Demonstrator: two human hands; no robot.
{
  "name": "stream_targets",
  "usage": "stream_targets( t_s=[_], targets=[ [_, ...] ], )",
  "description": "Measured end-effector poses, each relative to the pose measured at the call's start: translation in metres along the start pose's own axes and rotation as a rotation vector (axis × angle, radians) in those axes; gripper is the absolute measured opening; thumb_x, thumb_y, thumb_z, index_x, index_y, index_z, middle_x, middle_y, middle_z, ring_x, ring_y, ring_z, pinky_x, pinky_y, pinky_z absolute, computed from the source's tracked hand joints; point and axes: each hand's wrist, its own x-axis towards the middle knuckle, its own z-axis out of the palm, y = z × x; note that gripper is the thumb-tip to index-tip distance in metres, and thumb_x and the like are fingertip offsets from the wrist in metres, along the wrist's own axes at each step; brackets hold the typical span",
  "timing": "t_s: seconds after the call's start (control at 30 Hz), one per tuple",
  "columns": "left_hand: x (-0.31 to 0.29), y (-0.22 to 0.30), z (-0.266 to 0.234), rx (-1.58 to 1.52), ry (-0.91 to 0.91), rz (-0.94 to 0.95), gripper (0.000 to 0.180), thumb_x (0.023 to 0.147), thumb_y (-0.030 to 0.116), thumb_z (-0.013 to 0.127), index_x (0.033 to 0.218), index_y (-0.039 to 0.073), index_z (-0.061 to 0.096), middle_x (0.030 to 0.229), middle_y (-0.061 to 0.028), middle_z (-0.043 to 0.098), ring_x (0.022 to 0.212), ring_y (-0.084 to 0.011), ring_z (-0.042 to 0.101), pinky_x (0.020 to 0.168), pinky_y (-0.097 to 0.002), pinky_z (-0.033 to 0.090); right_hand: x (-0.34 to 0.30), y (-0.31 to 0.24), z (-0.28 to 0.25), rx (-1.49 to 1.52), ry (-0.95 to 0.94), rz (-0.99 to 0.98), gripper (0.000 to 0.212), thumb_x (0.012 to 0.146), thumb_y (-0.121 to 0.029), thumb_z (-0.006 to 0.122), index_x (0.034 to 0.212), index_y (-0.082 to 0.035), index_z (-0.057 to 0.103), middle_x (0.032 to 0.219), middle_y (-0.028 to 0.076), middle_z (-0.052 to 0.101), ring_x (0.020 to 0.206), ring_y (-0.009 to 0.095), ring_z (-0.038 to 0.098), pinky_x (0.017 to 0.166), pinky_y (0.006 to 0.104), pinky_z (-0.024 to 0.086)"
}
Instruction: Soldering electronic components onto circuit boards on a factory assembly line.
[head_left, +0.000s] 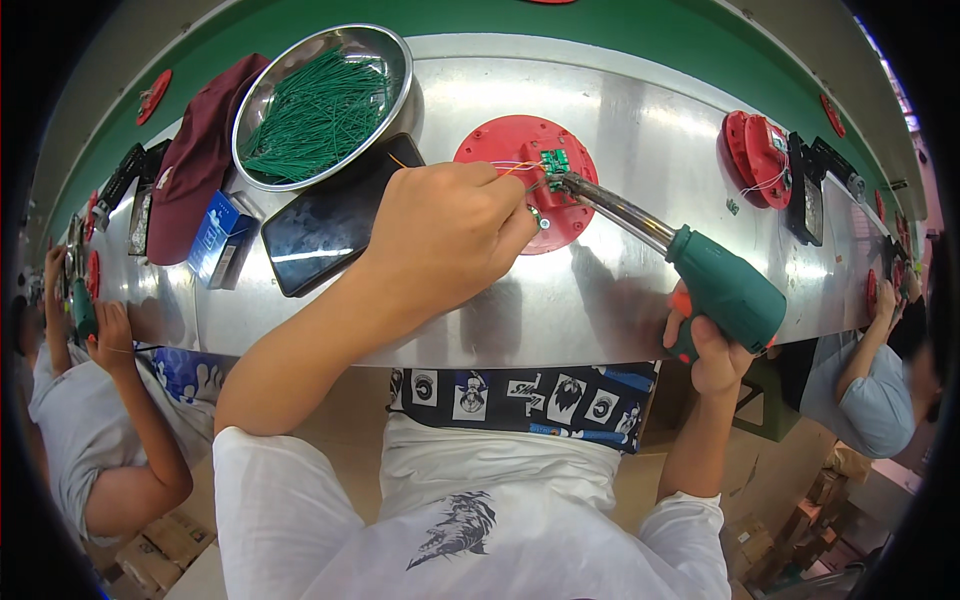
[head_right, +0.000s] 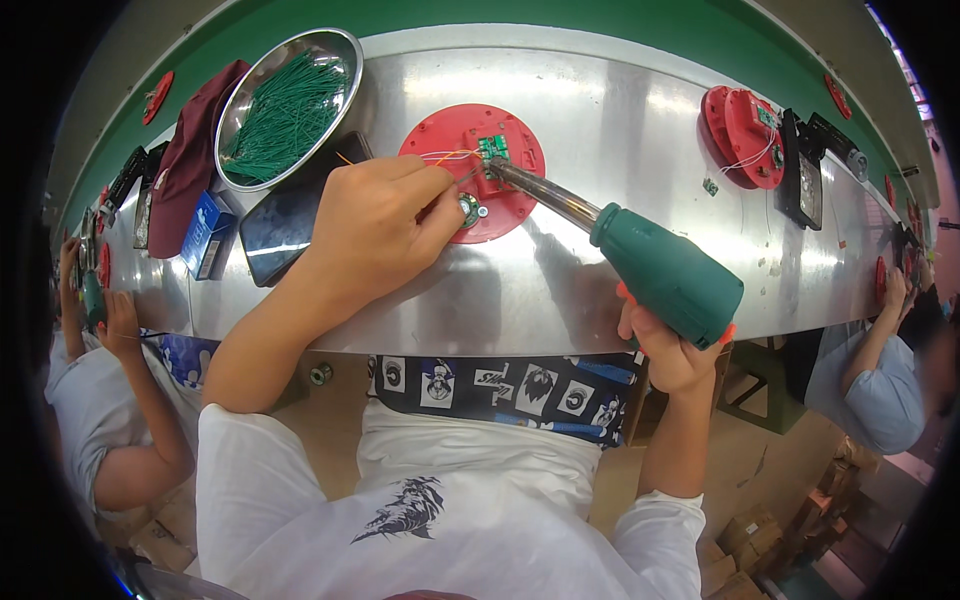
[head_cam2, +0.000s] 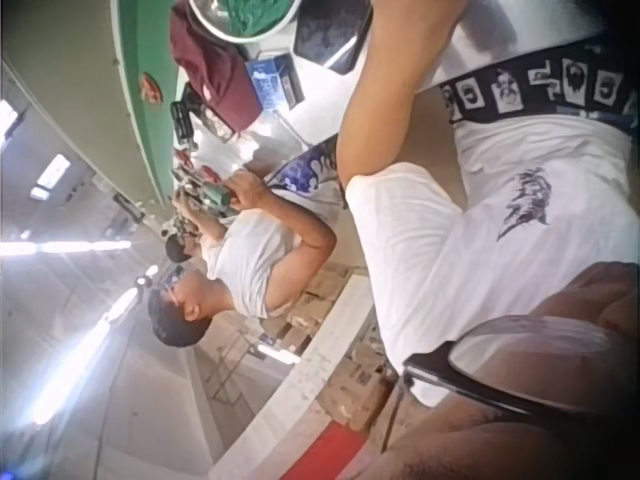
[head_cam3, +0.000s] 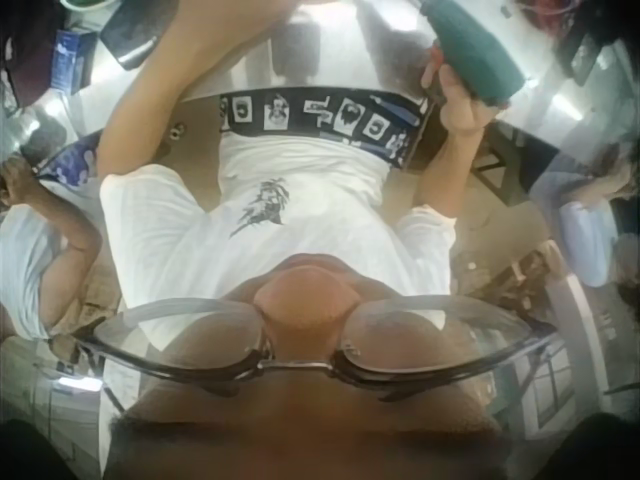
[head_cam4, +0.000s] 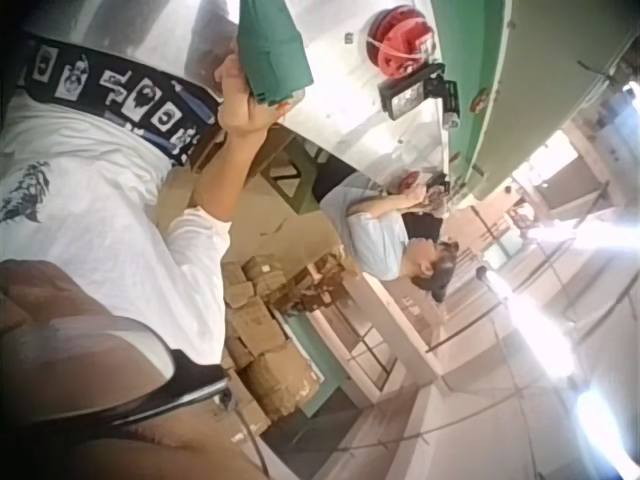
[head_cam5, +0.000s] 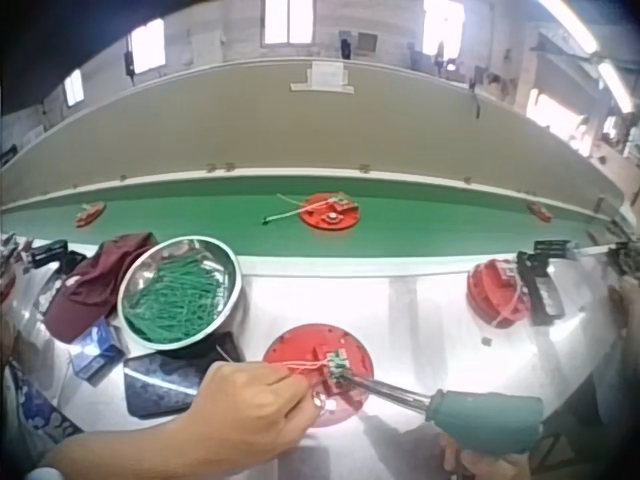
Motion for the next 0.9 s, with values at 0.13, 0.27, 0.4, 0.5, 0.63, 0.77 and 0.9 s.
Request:
stream_targets(
  t_s=[0.13,0.27,0.4,0.5,0.63,0.77,0.9],
  targets=[
    [0.000,0.000,0.001,-0.016,0.017,-0.002,0.018,0.079,0.015,0.064,0.065,0.006,0.059,0.058,-0.0089,0.057,0.049,-0.0283,0.057,0.045,-0.0410,0.045,-0.001,0.000,-0.005,-0.050,0.002,0.012,0.038,0.092,-0.005,0.063,0.127,0.006,0.055,0.100,0.018,0.067,0.061,0.018,0.060,0.053,0.0291,0.048],
    [0.000,0.001,-0.001,-0.012,-0.030,-0.036,0.010,0.077,0.008,0.067,0.068,0.004,0.063,0.060,-0.0105,0.058,0.053,-0.0286,0.059,0.049,-0.0392,0.046,0.002,0.001,-0.001,-0.016,0.053,0.082,0.039,0.092,-0.017,0.062,0.121,0.007,0.055,0.094,0.018,0.063,0.055,0.019,0.057,0.049,0.0286,0.045],
    [0.000,0.001,-0.002,-0.002,-0.042,-0.047,0.011,0.077,0.008,0.066,0.068,0.003,0.062,0.061,-0.0109,0.059,0.054,-0.0289,0.060,0.050,-0.0392,0.047,0.004,0.005,-0.003,-0.037,0.097,0.021,0.048,0.092,-0.029,0.063,0.120,0.009,0.053,0.093,0.020,0.061,0.048,0.021,0.056,0.042,0.0287,0.043],
    [0.001,0.002,-0.001,-0.007,-0.042,-0.049,0.011,0.078,0.008,0.066,0.068,0.003,0.062,0.062,-0.0109,0.059,0.054,-0.0290,0.060,0.050,-0.0393,0.047,-0.002,0.009,-0.005,0.049,0.226,-0.026,0.051,0.092,-0.028,0.062,0.124,0.010,0.051,0.094,0.021,0.061,0.047,0.023,0.056,0.040,0.0303,0.044],
    [0.000,0.003,-0.003,-0.005,-0.050,-0.047,0.011,0.078,0.009,0.066,0.069,0.003,0.063,0.062,-0.0110,0.060,0.055,-0.0291,0.060,0.051,-0.0395,0.047,0.001,0.011,-0.006,0.035,0.198,-0.018,0.054,0.094,-0.027,0.060,0.130,0.011,0.048,0.096,0.023,0.061,0.048,0.023,0.057,0.039,0.0303,0.045],
    [0.001,0.003,-0.002,-0.015,-0.048,-0.044,0.011,0.078,0.009,0.066,0.069,0.003,0.063,0.063,-0.0113,0.060,0.055,-0.0290,0.061,0.051,-0.0394,0.047,0.002,0.010,-0.005,0.038,0.225,-0.031,0.053,0.095,-0.026,0.059,0.132,0.011,0.046,0.095,0.023,0.061,0.048,0.023,0.057,0.040,0.0299,0.046],
    [0.001,0.003,-0.002,-0.022,-0.056,-0.053,0.012,0.079,0.009,0.066,0.069,0.003,0.063,0.063,-0.0119,0.060,0.055,-0.0293,0.061,0.052,-0.0393,0.048,0.002,0.009,-0.005,0.041,0.213,-0.037,0.051,0.096,-0.024,0.058,0.131,0.011,0.046,0.096,0.024,0.061,0.049,0.023,0.057,0.040,0.0300,0.046]
  ],
)
